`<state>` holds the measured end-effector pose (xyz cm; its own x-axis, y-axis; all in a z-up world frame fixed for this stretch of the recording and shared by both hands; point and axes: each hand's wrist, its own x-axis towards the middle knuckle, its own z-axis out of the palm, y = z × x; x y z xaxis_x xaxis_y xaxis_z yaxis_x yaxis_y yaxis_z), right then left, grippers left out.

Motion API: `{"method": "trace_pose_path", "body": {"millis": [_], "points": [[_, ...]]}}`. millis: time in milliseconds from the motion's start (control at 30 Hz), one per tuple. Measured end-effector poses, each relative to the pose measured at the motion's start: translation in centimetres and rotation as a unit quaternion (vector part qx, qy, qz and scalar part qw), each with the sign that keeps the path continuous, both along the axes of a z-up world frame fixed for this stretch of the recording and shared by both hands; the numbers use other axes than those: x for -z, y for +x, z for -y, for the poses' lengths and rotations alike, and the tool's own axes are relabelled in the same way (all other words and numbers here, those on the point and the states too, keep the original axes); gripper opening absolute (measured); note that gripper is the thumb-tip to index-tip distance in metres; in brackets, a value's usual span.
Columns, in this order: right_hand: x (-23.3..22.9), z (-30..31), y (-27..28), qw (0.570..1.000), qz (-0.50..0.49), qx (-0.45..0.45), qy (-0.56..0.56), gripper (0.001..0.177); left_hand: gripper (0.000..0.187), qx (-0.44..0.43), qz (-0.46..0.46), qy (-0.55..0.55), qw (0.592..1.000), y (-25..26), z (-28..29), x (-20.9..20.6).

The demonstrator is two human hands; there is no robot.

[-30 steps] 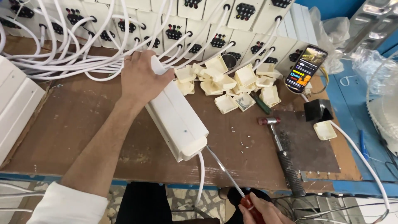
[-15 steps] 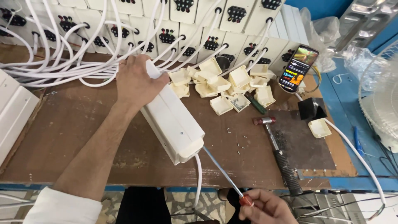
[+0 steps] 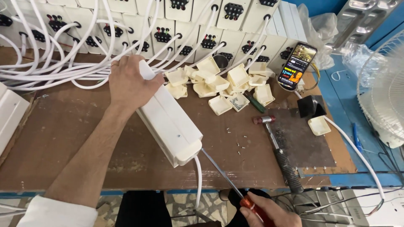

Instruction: Assembling and wiring a white rectangular electrical box at a manual workstation.

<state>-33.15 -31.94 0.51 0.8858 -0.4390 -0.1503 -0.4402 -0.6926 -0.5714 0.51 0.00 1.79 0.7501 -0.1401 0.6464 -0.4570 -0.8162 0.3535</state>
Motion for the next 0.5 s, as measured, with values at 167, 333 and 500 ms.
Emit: {"method": "trace_pose_path", "body": {"millis": [167,333,500], "points": [[2.8,1.3,-0.5,0.972,0.055,0.063,0.219,0.035,0.062,-0.018,-0.014,0.013,1.0,0.1,-0.2,0.3],[3.3,3.2,-0.1,0.926,0.019,0.08,0.368,0.029,0.061,-0.005,-0.014,0.001,1.0,0.1,-0.1,0.3],[2.6,3.8,0.6,0.896,-0.071,0.118,0.421,0.025,0.062,-0.024,-0.017,-0.006,1.0,-0.3,0.0,0.1]]}}
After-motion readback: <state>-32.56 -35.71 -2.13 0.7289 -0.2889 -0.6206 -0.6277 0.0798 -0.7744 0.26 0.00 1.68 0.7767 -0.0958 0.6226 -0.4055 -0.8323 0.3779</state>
